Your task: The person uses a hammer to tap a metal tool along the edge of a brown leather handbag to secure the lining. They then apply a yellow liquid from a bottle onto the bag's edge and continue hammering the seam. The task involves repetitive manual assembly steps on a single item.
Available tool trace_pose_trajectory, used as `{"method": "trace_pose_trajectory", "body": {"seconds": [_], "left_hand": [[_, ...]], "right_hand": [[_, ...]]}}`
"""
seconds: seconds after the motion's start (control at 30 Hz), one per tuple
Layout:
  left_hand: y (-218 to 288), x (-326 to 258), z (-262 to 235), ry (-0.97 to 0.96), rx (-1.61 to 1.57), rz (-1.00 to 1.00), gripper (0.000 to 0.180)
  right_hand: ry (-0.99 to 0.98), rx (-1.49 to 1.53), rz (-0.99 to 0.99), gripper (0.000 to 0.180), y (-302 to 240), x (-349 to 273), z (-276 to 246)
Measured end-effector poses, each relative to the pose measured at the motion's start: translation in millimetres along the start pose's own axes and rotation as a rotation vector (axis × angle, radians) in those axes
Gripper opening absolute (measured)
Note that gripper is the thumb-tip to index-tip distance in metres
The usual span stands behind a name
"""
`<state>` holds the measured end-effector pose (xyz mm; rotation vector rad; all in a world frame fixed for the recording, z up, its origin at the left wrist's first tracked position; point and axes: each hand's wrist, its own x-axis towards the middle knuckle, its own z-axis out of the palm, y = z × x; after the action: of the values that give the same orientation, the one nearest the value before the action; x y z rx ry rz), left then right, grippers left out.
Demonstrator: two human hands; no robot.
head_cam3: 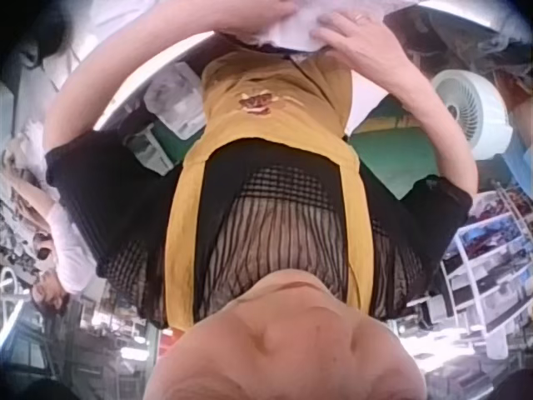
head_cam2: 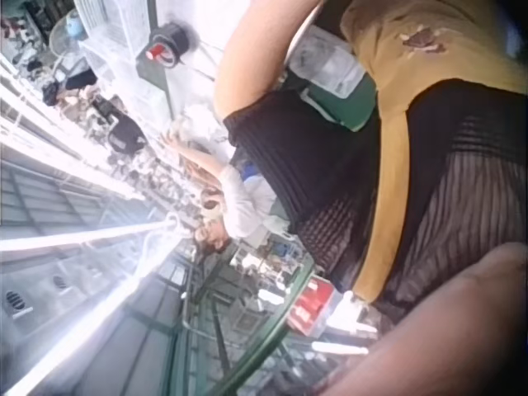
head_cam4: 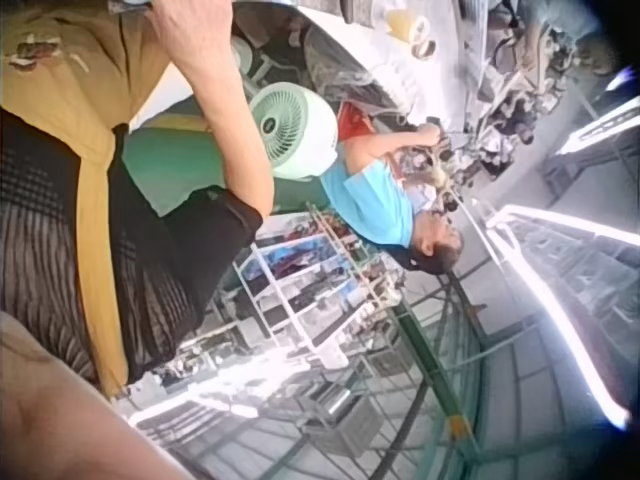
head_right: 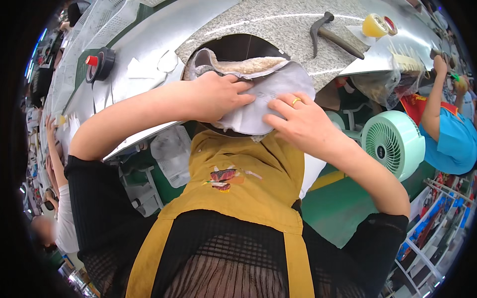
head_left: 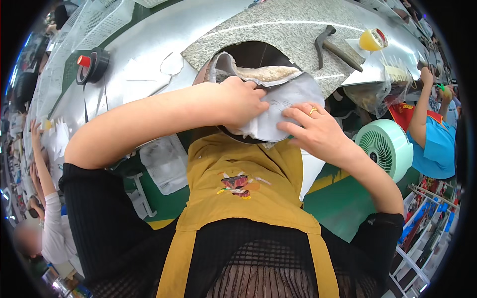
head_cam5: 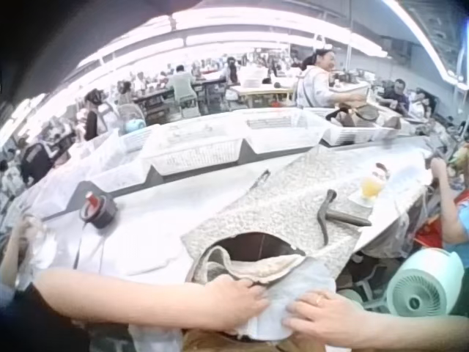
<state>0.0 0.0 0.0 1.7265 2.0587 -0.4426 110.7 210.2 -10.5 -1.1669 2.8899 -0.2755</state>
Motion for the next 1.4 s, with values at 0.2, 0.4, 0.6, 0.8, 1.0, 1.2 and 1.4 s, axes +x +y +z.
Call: {"method": "trace_pose_trajectory", "body": {"seconds": [0.2,0.4,0.6,0.8,1.0,1.2,1.4], "left_hand": [[6,-32,-14,0.071,-0.188,-0.088,0.03],[18,-38,7,0.234,-0.12,0.047,0.038],[55,-44,37,0.296,0.126,0.035,0.02],[51,-47,26,0.384,0.251,0.06,0.032],[18,-60,12,0.579,0.263,-0.057,0.035],[-8,-58,-16,0.622,0.031,0.122,0.012],[-4,-73,-74,0.925,-0.338,0.082,0.007]], "right_hand": [[-0.157,0.049,0.241,0.031,15,-1,-12],[0.426,-0.102,0.117,0.044,19,54,11],[0.365,0.216,0.37,0.028,88,90,25],[0.256,0.346,0.532,0.022,115,99,32],[0.5,0.216,0.389,0.025,74,56,-17],[0.246,0.209,0.066,0.047,-14,33,-7],[0.317,0.474,0.373,0.055,-12,0,-72]]}}
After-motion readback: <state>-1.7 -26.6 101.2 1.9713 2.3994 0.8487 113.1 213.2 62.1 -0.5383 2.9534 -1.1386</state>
